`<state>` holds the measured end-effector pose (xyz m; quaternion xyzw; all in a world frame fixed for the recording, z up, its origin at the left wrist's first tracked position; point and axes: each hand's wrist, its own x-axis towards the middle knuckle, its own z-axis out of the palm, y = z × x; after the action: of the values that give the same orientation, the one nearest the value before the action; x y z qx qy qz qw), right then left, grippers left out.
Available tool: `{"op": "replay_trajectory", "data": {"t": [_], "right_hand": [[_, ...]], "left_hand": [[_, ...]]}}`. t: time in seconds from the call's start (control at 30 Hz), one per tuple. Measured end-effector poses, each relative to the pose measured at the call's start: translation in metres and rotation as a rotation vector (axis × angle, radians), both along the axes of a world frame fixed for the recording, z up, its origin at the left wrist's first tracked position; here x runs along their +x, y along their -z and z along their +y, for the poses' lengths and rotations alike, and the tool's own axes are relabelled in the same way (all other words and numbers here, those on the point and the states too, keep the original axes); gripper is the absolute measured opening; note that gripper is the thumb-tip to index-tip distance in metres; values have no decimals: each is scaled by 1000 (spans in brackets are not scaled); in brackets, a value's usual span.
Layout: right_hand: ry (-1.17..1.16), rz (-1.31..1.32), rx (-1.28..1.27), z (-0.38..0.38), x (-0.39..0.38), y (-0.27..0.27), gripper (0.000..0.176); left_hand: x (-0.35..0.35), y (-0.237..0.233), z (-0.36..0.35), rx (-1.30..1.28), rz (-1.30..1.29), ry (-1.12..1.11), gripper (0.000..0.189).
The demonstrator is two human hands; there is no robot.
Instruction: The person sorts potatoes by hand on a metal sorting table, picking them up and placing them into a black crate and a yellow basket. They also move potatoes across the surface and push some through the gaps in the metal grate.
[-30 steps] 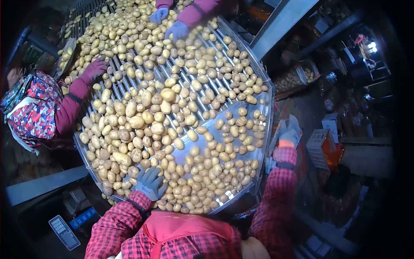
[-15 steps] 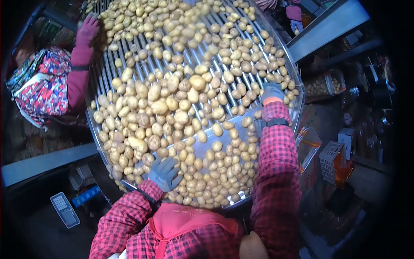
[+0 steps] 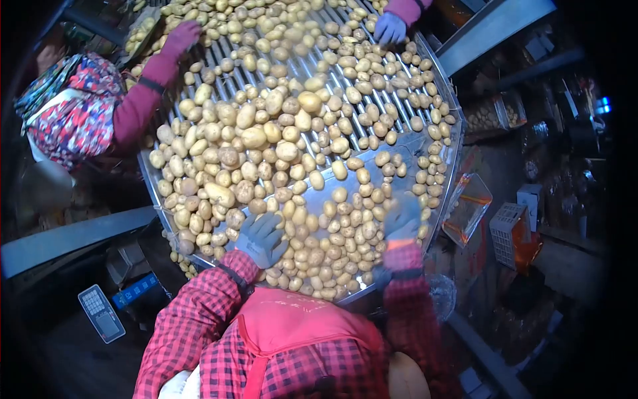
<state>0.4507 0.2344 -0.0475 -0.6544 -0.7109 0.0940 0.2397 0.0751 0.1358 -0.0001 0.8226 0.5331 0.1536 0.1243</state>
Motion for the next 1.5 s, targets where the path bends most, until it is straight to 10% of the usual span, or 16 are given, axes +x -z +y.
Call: {"op": "replay_trajectory", "data": {"t": [0.23, 0.53, 0.6, 0.63, 0.67, 0.7, 0.83, 1.0, 1.33, 1.5], "right_hand": [[-283, -382, -352, -15, -63, -15, 16], [151, 241, 97, 55, 20, 40, 32], [-8, 380, -184, 18, -48, -1, 30], [-264, 119, 214, -3, -72, 21, 28], [-201, 367, -89, -38, -107, 16, 25], [-383, -46, -209, -56, -139, 13, 22], [-680, -203, -529, -102, -176, -43, 26], [-87, 570, -290, -90, -101, -15, 33], [-331, -256, -214, -62, -147, 26, 15], [49, 282, -589, -49, -110, -44, 38]], "left_hand": [[-1, -4, -5, 27, -28, 21, 25], [-25, -25, -51, -13, -104, -64, 35], [-34, -23, -73, -57, -144, -117, 36], [-36, -26, -83, -23, -139, -141, 35], [-39, -26, -90, 68, -119, -133, 34], [-44, -22, -96, 92, -113, -145, 32], [-64, -21, -102, 98, -60, -250, 28], [-90, -4, -109, 155, 17, -303, 27], [-91, -4, -102, 47, 177, -310, 30], [-101, 13, -102, -92, 181, -404, 37]]}}
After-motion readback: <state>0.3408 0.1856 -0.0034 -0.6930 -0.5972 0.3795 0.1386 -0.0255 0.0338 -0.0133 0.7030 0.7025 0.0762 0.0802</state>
